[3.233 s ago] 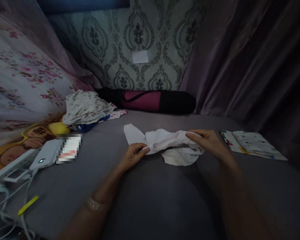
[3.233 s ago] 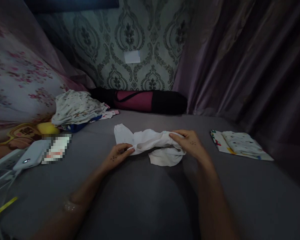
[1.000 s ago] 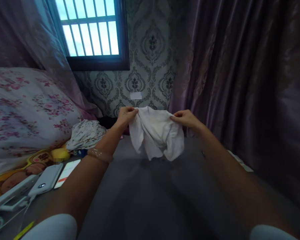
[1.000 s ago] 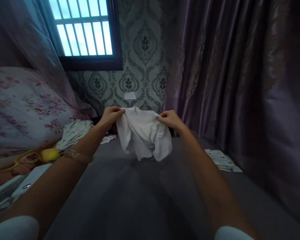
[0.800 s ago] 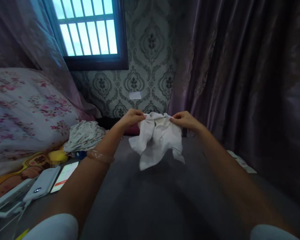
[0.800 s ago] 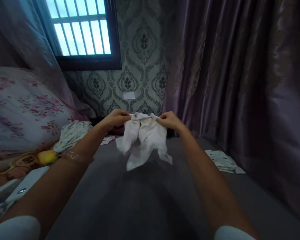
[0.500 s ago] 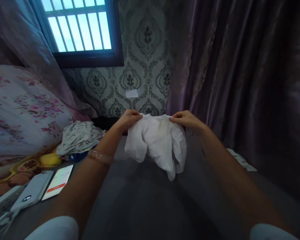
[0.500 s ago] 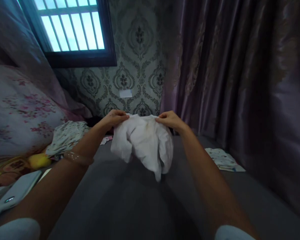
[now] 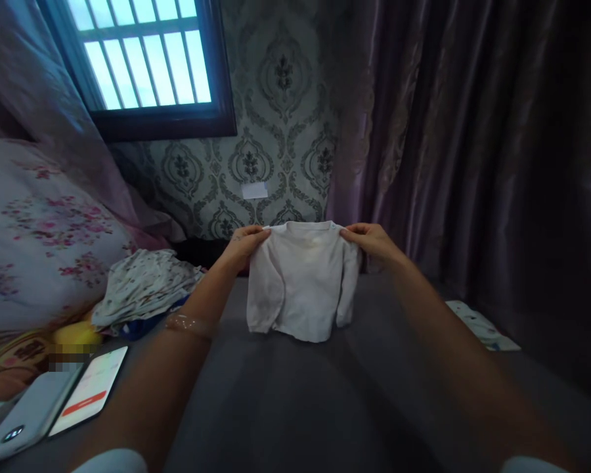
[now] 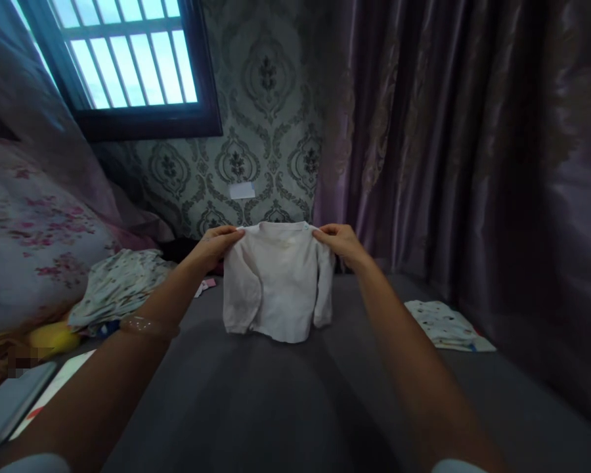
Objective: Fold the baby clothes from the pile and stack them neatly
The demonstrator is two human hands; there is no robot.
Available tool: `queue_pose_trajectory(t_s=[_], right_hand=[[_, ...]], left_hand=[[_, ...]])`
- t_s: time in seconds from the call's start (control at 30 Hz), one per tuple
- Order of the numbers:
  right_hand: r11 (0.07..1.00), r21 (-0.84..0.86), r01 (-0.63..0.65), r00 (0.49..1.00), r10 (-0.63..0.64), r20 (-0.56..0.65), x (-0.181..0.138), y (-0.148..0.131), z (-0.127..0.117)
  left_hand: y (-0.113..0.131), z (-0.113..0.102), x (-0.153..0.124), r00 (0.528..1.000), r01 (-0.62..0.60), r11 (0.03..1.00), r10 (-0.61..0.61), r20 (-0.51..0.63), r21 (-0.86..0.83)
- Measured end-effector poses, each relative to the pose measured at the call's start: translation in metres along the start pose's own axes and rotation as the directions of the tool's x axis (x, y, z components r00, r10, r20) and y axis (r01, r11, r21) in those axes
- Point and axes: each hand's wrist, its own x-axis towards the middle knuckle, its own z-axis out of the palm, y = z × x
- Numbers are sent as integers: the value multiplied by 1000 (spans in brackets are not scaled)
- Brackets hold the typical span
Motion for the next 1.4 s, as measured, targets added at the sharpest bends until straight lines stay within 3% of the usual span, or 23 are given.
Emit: queue_pose_trajectory(t_s=[0.27,0.57,0.67,0.8,0.87,1.0,1.1,1.27,1.4], right_hand=[[974,-152,170,985,-169,17,16,10,-5],[857,-409,313,913,-390,-120,0,-9,-15],[796,-496,347,876,-464,-132,-18,-24,-18],[660,-616,430,790,-606,-98,-48,-45,-24],[599,-678,426,776,-627,-66,-68,-54,-29],[534,-737,414,782,-623,-12,-115,-76,-40],[574,-699,426,808,-589,9,-145,-96,-49],[757,-542,366,907,-421,23,-159,-117,-50],[802,-481,355,934,-321,154,-140,-85,-37]], left_hand=[[-9,1,18,989,-132,986,138,-51,106],[9,4,0,946,-303,920,322,-37,249],[23,1,-18,887,-408,817,460,-36,407],[42,-8,-55,782,-505,614,624,19,607],[50,-17,-77,731,-534,497,679,77,684],[67,-42,-122,674,-523,251,707,215,814],[83,-62,-148,659,-513,159,703,268,844],[96,-76,-156,629,-595,124,688,364,794],[61,-76,-136,714,-633,208,529,458,746]])
